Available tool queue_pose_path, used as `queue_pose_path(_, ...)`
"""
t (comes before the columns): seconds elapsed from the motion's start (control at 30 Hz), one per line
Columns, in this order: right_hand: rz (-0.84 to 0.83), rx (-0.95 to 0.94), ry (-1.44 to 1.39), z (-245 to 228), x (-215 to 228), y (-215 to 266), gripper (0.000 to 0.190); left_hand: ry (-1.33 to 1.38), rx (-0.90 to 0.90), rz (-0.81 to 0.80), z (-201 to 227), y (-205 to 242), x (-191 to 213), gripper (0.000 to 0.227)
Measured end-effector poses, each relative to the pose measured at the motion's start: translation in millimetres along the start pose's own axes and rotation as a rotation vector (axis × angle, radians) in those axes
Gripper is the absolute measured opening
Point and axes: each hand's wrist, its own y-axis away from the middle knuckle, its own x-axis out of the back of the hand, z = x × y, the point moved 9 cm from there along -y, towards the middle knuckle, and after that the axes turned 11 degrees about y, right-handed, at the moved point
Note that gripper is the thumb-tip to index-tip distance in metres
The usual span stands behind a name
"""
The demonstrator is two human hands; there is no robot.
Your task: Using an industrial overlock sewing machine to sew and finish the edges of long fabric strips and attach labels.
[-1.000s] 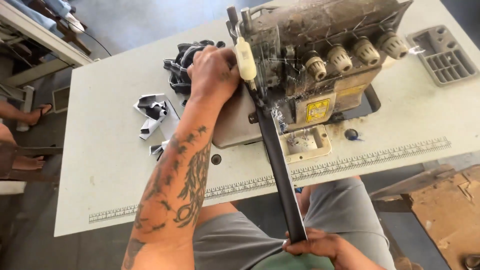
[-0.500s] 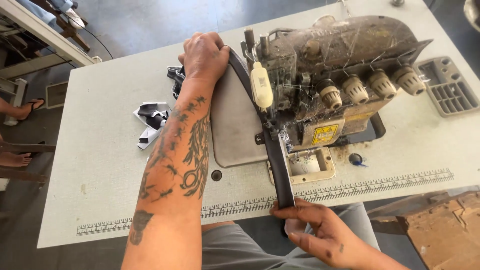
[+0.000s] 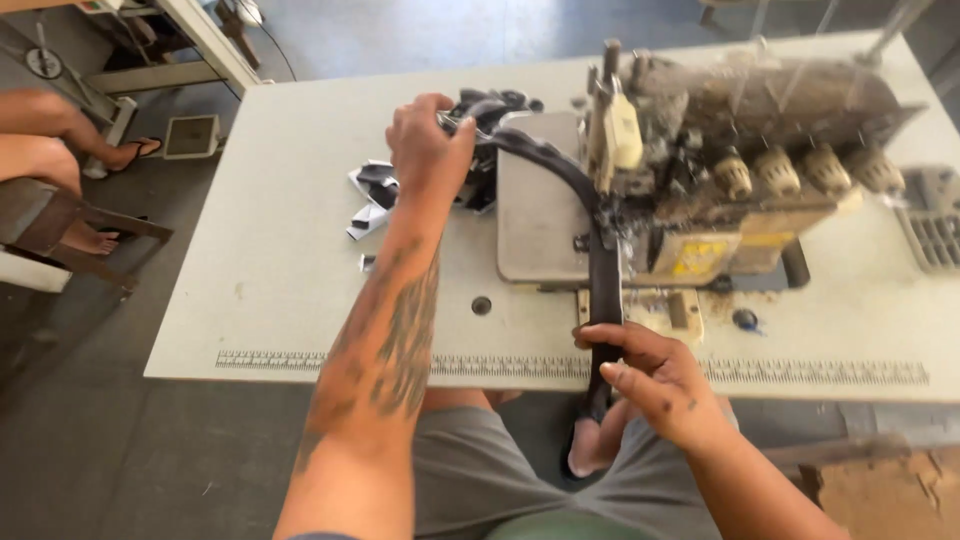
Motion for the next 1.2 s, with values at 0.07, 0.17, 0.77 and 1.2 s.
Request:
queue_pose_path(0.07,0.037,0.110,0.165,26,1,27,0.047,0.150,-0.105,-0.131,31,96,15,0.025)
queue_pose_path(0.17,0.041,0.293,0.399,33,-14,69,0.043,0.415,-0.077,-0.442,39,232,3,0.021)
queue_pose_path(0.77,0.046,0.400,0.439,77,-37,153,0.015,0.677,0.576,-0.827,-11,411,-46,0.023)
queue_pose_path(1.2,-0.041,0.353,-0.015,90,-50,147,0.097,0.849,0.731,-0.865,27,429,-31,0.023)
